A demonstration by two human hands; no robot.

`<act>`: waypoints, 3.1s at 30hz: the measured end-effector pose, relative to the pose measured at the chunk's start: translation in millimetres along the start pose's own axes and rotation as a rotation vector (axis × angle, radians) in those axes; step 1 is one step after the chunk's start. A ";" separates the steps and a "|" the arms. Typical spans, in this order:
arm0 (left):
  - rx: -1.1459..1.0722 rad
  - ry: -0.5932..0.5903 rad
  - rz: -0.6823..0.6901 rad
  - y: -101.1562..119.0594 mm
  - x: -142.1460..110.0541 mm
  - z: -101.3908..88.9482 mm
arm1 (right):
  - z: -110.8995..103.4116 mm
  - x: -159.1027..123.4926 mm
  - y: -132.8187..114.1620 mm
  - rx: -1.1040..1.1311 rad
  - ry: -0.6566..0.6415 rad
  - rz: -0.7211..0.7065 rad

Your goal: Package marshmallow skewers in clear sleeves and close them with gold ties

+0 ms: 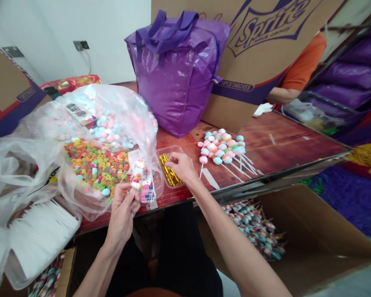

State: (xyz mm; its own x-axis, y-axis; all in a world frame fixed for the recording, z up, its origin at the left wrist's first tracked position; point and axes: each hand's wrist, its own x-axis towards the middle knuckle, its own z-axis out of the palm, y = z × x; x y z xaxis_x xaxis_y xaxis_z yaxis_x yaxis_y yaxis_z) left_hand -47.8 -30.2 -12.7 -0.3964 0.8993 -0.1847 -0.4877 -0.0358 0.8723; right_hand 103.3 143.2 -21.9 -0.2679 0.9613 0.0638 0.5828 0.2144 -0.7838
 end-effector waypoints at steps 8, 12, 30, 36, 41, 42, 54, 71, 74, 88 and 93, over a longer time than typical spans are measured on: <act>-0.079 -0.008 -0.026 -2.4 5.8 2.5 | -3.0 -0.6 0.8 0.230 0.008 0.090; -0.087 0.018 -0.048 -1.9 7.2 4.8 | -0.7 1.0 6.2 0.163 0.052 0.092; -0.076 0.029 -0.017 -5.9 8.3 6.2 | -3.2 -18.3 -12.3 -0.159 -0.116 -0.205; -0.010 0.021 0.029 -9.9 7.3 5.3 | -8.6 -48.9 -36.8 0.390 0.193 -0.100; -0.038 -0.019 -0.022 -12.6 2.1 12.7 | 19.4 -97.0 -66.6 1.015 0.203 0.130; -0.057 -0.032 -0.031 -12.9 0.5 15.0 | 29.0 -104.6 -68.2 1.036 0.258 0.150; -0.040 0.034 0.057 -26.6 -2.8 16.5 | 62.7 -125.8 -58.1 0.912 0.337 0.202; -0.185 -0.402 -0.543 17.2 -23.5 11.3 | 17.3 -146.7 -46.0 0.743 -0.213 -0.113; -0.046 -0.296 -0.330 8.6 -27.1 16.7 | 17.7 -150.8 -43.2 0.494 -0.068 -0.209; -0.081 -0.105 -0.380 1.7 -23.0 22.2 | 16.3 -158.0 -36.0 0.286 0.167 -0.413; -0.122 -0.068 -0.454 5.9 -23.5 25.2 | 15.3 -148.3 -28.4 -0.040 0.393 -0.760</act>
State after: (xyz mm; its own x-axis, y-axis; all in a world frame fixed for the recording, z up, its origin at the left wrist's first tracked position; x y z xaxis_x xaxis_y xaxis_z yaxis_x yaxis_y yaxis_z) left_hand -21.8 -40.6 8.2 -0.0720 0.8620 -0.5017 -0.6891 0.3207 0.6498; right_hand 114.7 -8.2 -18.6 -0.3156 0.5426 0.7785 0.3812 0.8238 -0.4196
